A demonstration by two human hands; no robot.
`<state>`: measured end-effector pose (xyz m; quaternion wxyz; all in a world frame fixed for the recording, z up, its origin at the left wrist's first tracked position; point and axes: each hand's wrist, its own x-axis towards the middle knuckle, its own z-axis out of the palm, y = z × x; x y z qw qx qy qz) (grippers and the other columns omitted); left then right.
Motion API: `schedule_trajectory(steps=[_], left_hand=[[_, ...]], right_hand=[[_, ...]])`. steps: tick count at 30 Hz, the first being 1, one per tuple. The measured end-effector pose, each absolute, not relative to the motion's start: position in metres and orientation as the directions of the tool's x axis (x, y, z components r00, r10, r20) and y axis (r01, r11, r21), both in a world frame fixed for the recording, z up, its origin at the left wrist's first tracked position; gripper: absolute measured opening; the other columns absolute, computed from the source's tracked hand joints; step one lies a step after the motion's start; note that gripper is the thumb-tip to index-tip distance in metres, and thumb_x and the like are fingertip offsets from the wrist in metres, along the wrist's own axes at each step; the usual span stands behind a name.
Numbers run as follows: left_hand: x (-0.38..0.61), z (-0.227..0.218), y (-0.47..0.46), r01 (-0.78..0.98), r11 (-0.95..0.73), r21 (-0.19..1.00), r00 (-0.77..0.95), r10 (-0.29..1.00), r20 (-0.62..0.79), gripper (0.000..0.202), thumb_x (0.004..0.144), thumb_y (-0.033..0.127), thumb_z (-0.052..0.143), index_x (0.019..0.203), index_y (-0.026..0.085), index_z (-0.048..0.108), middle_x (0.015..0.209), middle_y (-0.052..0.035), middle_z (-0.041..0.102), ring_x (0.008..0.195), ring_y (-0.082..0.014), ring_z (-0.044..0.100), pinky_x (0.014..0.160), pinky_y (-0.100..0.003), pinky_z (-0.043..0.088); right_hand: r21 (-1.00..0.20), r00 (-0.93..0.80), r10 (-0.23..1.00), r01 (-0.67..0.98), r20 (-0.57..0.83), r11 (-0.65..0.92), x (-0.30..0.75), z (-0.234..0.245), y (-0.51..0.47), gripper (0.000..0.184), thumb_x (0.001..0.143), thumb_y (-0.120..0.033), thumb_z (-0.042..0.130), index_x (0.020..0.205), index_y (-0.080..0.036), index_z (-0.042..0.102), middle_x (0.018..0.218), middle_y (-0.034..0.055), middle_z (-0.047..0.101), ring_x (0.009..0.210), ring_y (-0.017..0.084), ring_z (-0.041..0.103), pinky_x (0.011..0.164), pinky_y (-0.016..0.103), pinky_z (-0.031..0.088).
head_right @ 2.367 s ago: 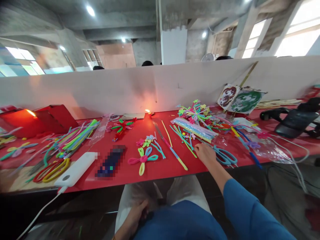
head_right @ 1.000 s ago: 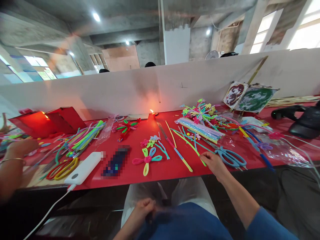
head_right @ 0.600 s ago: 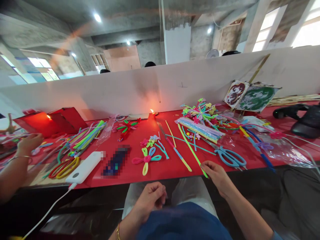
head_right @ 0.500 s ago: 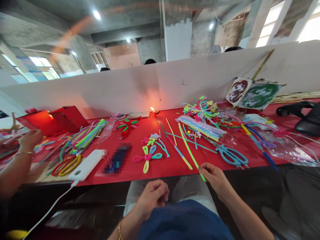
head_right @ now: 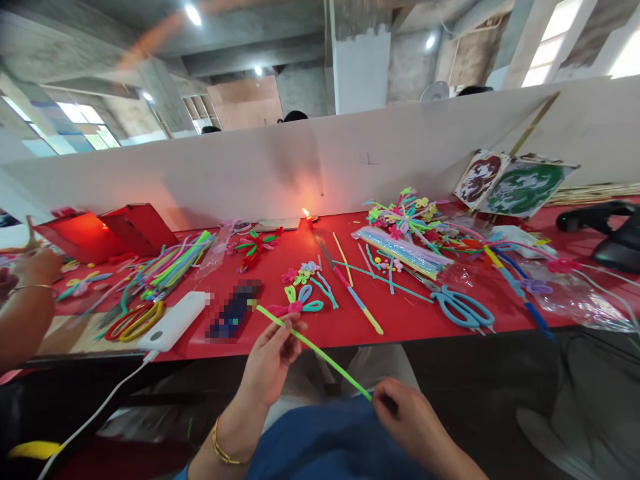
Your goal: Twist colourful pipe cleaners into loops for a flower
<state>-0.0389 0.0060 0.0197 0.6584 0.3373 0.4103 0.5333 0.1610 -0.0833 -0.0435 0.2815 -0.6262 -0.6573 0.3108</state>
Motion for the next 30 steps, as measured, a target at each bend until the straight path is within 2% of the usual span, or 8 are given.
schedule_trajectory(steps=[3,6,10,13,18,21,26,30], left_hand=[[-0.035,0.027,0.006,-0.450,0.188,0.873,0.113,0.982,-0.153,0.025,0.068,0.032,0.065,0.083,0.012,0.061,0.069,-0.0025,0.064,0.045,-0.0038,0.049,0.041,-0.016,0.029],[-0.021,0.031,-0.002,-0.424,0.236,0.874,0.240,0.960,-0.143,0.024,0.070,0.033,0.063,0.081,0.012,0.061,0.069,-0.0034,0.064,0.045,-0.0054,0.050,0.040,-0.016,0.029],[-0.012,0.031,-0.011,-0.374,0.275,0.886,0.352,0.926,-0.139,0.023,0.072,0.033,0.060,0.080,0.012,0.062,0.071,-0.0053,0.065,0.046,-0.0064,0.051,0.041,-0.017,0.031],[-0.018,0.031,-0.010,-0.386,0.241,0.891,0.306,0.944,-0.122,0.023,0.073,0.032,0.060,0.084,0.013,0.061,0.076,-0.0057,0.065,0.048,-0.0069,0.053,0.041,-0.017,0.031],[-0.030,0.034,-0.008,-0.379,0.145,0.914,0.199,0.977,-0.073,0.021,0.073,0.031,0.060,0.083,0.013,0.061,0.077,-0.0049,0.064,0.051,-0.0073,0.054,0.042,-0.017,0.033],[-0.032,0.036,-0.013,-0.345,0.094,0.934,0.178,0.983,-0.033,0.018,0.073,0.030,0.060,0.081,0.014,0.062,0.077,-0.0042,0.064,0.053,-0.0076,0.054,0.042,-0.016,0.035],[-0.034,0.037,-0.015,-0.269,0.014,0.963,0.093,0.996,0.012,0.014,0.072,0.028,0.060,0.077,0.015,0.062,0.077,-0.0030,0.064,0.059,-0.0095,0.057,0.046,-0.017,0.041],[-0.040,0.033,-0.012,-0.089,-0.015,0.996,0.086,0.996,0.023,0.014,0.073,0.027,0.059,0.079,0.016,0.062,0.069,-0.0019,0.064,0.065,-0.0123,0.060,0.056,-0.020,0.048]], right_hand=[[-0.805,-0.059,0.998,0.593,-0.032,0.009,0.157,-0.034,-0.077,0.016,0.077,-0.027,0.041,0.079,-0.019,0.055,0.071,0.0015,0.062,0.066,0.016,0.057,0.062,0.026,0.043],[-0.829,-0.144,0.989,0.550,0.031,0.105,0.146,-0.012,-0.066,0.022,0.079,-0.028,0.043,0.097,-0.019,0.053,0.090,0.0049,0.063,0.082,0.018,0.059,0.073,0.027,0.043],[-0.822,-0.194,0.980,0.550,0.048,0.149,0.136,0.009,-0.054,0.022,0.083,-0.023,0.037,0.092,-0.019,0.057,0.081,0.0028,0.064,0.073,0.015,0.059,0.066,0.024,0.043],[-0.773,-0.171,0.985,0.620,0.031,0.132,0.139,0.007,-0.052,0.022,0.083,-0.022,0.037,0.085,-0.019,0.059,0.070,0.0013,0.062,0.064,0.015,0.057,0.060,0.024,0.043],[-0.561,-0.166,0.964,0.787,0.208,0.256,0.152,0.000,-0.055,0.020,0.081,-0.022,0.041,0.081,-0.020,0.061,0.082,0.0054,0.061,0.077,0.018,0.058,0.068,0.028,0.044],[-0.462,-0.168,0.955,0.846,0.245,0.268,0.157,0.003,-0.057,0.020,0.081,-0.020,0.041,0.079,-0.020,0.061,0.078,0.0055,0.060,0.076,0.019,0.058,0.066,0.030,0.045],[-0.468,-0.124,0.951,0.848,0.282,0.249,0.164,0.005,-0.059,0.019,0.083,-0.021,0.040,0.080,-0.019,0.059,0.078,0.0049,0.060,0.076,0.018,0.058,0.066,0.030,0.046],[-0.544,-0.085,0.950,0.803,0.301,0.244,0.168,0.008,-0.059,0.018,0.085,-0.023,0.039,0.081,-0.020,0.056,0.078,0.0047,0.059,0.074,0.017,0.057,0.066,0.028,0.045]])
